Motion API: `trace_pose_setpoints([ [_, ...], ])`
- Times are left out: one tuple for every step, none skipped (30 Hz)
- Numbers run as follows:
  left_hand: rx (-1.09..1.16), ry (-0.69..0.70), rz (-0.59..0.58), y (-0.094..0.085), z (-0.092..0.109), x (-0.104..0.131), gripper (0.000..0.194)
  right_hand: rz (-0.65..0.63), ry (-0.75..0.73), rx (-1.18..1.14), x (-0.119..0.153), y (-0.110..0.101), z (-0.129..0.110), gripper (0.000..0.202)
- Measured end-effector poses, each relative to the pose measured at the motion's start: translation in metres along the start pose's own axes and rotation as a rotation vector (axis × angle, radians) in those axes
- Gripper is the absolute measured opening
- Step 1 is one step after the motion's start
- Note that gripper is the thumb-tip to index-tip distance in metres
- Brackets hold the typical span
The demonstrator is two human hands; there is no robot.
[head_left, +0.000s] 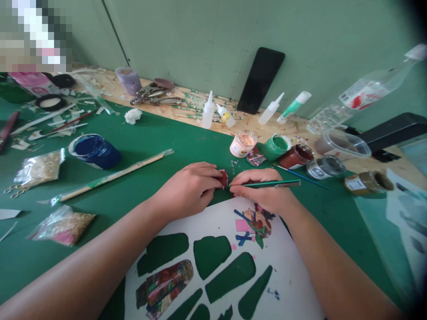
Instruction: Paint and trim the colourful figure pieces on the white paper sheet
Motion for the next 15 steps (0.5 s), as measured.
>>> trace_pose_setpoints([
  [-0.003,0.0,-0.003,0.0001,0.0001,0.0,0.034,0.002,0.002,-0.001,-0.0001,0.0002,0.0,0.007],
  [-0.004,0.0,-0.008,0.0002,0.0001,0.0,0.034,0.001,0.005,-0.002,-0.0002,0.0004,0.0002,0.007],
  [-0.006,-0.001,-0.01,0.0003,0.0001,0.0,0.034,0.001,0.005,-0.004,-0.0003,0.0005,0.0003,0.007],
  [-0.006,-0.002,-0.011,0.0005,0.0,0.0001,0.034,-0.001,0.005,-0.005,-0.0003,0.0007,0.0004,0.007],
  [-0.004,-0.003,-0.011,0.0006,-0.0001,0.0001,0.034,-0.003,0.006,-0.005,-0.0003,0.0007,0.0004,0.007],
  [-0.002,-0.003,-0.009,0.0007,-0.0002,0.0002,0.034,-0.006,0.006,-0.006,-0.0003,0.0007,0.0004,0.007],
  [0.001,-0.002,-0.007,0.0008,-0.0004,0.0002,0.034,-0.009,0.006,-0.005,-0.0002,0.0006,0.0003,0.007],
  [0.004,-0.002,-0.005,0.0008,-0.0005,0.0002,0.034,-0.013,0.006,-0.004,-0.0002,0.0004,0.0,0.006],
  [0.006,-0.001,-0.005,0.0009,-0.0006,0.0002,0.034,-0.018,0.005,-0.004,-0.0001,0.0003,-0.0003,0.006],
  [0.007,-0.002,-0.006,0.0008,-0.0007,0.0002,0.034,-0.023,0.003,-0.004,-0.0001,0.0002,-0.0008,0.006],
  [0.007,-0.003,-0.007,0.0008,-0.0007,0.0002,0.033,-0.027,-0.001,-0.005,-0.0001,0.0002,-0.0013,0.006],
  [0.007,-0.003,-0.009,0.0007,-0.0007,0.0002,0.034,-0.029,-0.004,-0.006,-0.0001,0.0002,-0.0017,0.006],
  [0.007,-0.003,-0.012,0.0007,-0.0006,0.0002,0.033,-0.028,-0.004,-0.008,-0.0001,0.0002,-0.002,0.006],
  [0.006,-0.003,-0.013,0.0007,-0.0006,0.0002,0.033,-0.024,0.001,-0.011,-0.0001,0.0003,-0.0021,0.006],
  [0.004,-0.002,-0.013,0.0007,-0.0005,0.0002,0.033,-0.018,0.009,-0.013,-0.0001,0.0004,-0.002,0.006],
])
Point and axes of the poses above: each hand's wrist, its own x-axis away from the middle knuckle, its own y-axis out of the palm, z = x × y, the point moved 3 cm from there along -x, towards the middle knuckle, and after that the axes turned 2 degrees about x, right-handed, at the moved point
